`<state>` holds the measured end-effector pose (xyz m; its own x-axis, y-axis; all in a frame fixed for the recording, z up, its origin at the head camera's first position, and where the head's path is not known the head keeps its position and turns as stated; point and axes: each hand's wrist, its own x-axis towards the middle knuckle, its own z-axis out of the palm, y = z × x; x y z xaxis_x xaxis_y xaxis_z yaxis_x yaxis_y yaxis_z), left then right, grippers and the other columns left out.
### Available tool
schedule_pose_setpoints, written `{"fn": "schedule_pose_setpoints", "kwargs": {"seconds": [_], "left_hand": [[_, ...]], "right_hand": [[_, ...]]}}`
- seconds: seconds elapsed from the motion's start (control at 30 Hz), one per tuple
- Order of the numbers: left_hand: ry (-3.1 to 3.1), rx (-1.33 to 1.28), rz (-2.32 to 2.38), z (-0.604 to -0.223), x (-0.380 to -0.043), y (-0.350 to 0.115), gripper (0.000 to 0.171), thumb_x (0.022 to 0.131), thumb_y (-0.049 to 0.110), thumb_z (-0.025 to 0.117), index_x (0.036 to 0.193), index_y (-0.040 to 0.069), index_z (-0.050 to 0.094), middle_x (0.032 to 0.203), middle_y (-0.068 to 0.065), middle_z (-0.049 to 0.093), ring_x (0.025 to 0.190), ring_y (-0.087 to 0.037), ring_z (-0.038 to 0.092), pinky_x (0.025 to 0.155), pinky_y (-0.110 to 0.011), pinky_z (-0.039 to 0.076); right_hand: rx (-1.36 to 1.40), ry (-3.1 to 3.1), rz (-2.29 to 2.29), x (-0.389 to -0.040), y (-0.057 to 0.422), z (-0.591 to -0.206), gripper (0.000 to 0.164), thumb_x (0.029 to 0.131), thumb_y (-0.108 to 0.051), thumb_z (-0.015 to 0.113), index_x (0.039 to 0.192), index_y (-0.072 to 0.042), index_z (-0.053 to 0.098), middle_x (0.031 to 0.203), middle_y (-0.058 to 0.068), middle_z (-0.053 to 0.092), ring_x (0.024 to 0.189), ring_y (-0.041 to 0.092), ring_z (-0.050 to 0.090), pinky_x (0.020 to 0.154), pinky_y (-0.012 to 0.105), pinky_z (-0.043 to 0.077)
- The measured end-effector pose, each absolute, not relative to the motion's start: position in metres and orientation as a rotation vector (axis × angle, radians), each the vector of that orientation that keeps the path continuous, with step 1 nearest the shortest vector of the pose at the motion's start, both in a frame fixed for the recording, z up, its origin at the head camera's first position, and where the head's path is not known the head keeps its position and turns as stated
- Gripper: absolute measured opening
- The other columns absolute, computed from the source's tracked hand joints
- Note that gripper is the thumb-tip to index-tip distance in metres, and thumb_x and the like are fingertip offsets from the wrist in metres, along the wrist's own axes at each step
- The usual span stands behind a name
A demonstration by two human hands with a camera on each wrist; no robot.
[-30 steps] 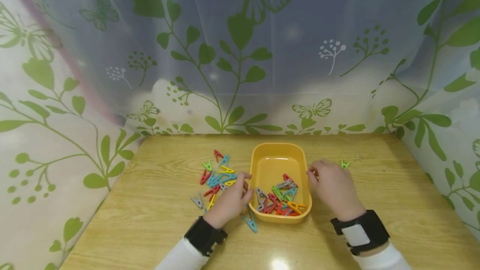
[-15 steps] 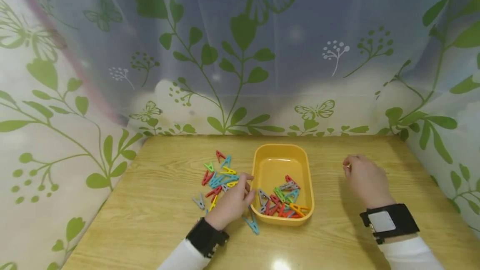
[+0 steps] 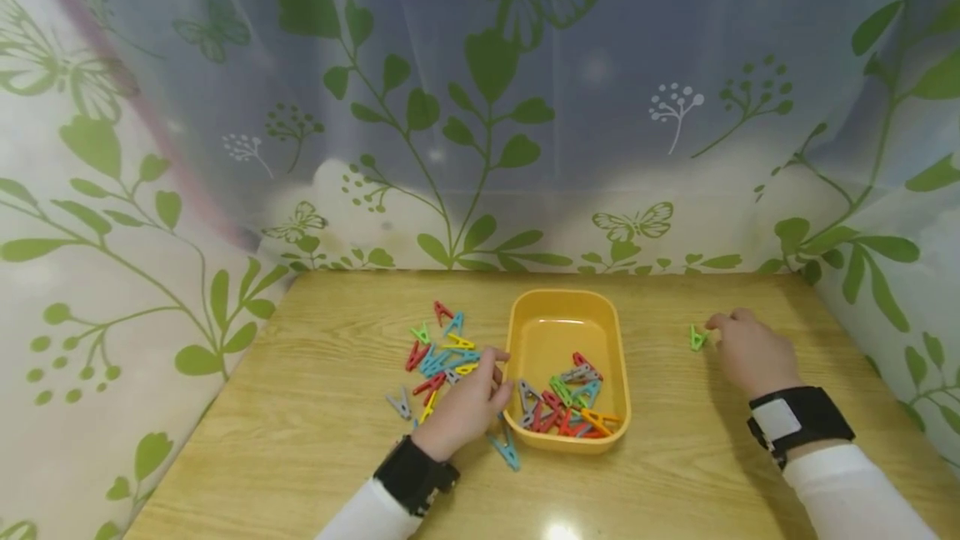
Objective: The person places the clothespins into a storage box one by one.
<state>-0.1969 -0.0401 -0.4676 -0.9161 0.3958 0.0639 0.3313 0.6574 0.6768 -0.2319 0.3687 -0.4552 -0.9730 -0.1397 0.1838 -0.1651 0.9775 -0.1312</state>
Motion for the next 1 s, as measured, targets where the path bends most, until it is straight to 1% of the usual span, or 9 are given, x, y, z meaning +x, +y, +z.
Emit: {"fn": "schedule_pose_setpoints", "kwargs": {"seconds": [0.2,0.3,0.4,0.53,0.67,0.83,1.0], "left_hand": [[2.774,0.611,1.116,-0.468,-0.197,-0.040,0.039,0.108,0.022,0.054,0.143,0.008,0.043,0.081,0.003,0.053,0.056,-0.005,0.044,0.051,-0.021,0.038],[2.767,0.602,1.121,-0.467,-0.196,-0.039,0.039,0.108,0.022,0.054,0.143,0.008,0.043,0.081,0.003,0.052,0.056,-0.005,0.044,0.051,-0.021,0.038],[2.769,0.596,1.118,-0.467,-0.196,-0.039,0.039,0.108,0.022,0.054,0.142,0.008,0.043,0.081,0.003,0.053,0.056,-0.005,0.045,0.051,-0.021,0.038],[2.774,0.600,1.108,-0.467,-0.196,-0.039,0.038,0.108,0.022,0.054,0.142,0.008,0.043,0.082,0.003,0.054,0.056,-0.005,0.045,0.051,-0.021,0.038],[2.771,0.599,1.112,-0.467,-0.196,-0.040,0.038,0.108,0.022,0.053,0.142,0.008,0.043,0.081,0.003,0.053,0.056,-0.006,0.045,0.051,-0.021,0.038],[2.763,0.597,1.119,-0.467,-0.196,-0.040,0.039,0.108,0.022,0.053,0.143,0.008,0.042,0.082,0.003,0.053,0.056,-0.006,0.045,0.051,-0.021,0.037],[2.767,0.596,1.112,-0.466,-0.196,-0.040,0.038,0.108,0.022,0.053,0.142,0.008,0.042,0.082,0.002,0.054,0.057,-0.006,0.046,0.051,-0.021,0.038]], "right_hand": [[0.250,-2.986,0.182,-0.240,0.370,-0.462,0.030,0.088,0.008,0.067,0.118,0.004,0.068,0.105,0.036,0.061,0.073,0.036,0.065,0.047,0.039,0.048],[0.222,-3.018,0.191,-0.242,0.370,-0.464,0.031,0.089,0.009,0.064,0.118,0.004,0.068,0.105,0.035,0.060,0.074,0.036,0.065,0.048,0.041,0.049],[0.202,-3.033,0.211,-0.243,0.371,-0.465,0.028,0.091,0.009,0.061,0.117,0.005,0.067,0.104,0.034,0.059,0.072,0.034,0.063,0.049,0.044,0.050],[0.203,-3.051,0.234,-0.242,0.371,-0.465,0.021,0.095,0.009,0.056,0.114,0.007,0.065,0.102,0.033,0.057,0.068,0.029,0.059,0.049,0.043,0.049],[0.211,-3.057,0.244,-0.242,0.372,-0.465,0.018,0.096,0.010,0.054,0.109,0.006,0.065,0.101,0.032,0.057,0.069,0.029,0.059,0.051,0.044,0.050],[0.226,-3.047,0.226,-0.242,0.372,-0.465,0.015,0.095,0.009,0.055,0.104,0.004,0.066,0.097,0.030,0.058,0.070,0.029,0.060,0.052,0.045,0.051],[0.275,-3.026,0.171,-0.242,0.373,-0.468,0.006,0.092,0.006,0.065,0.097,0.002,0.068,0.086,0.021,0.059,0.072,0.030,0.061,0.055,0.046,0.053]]}}
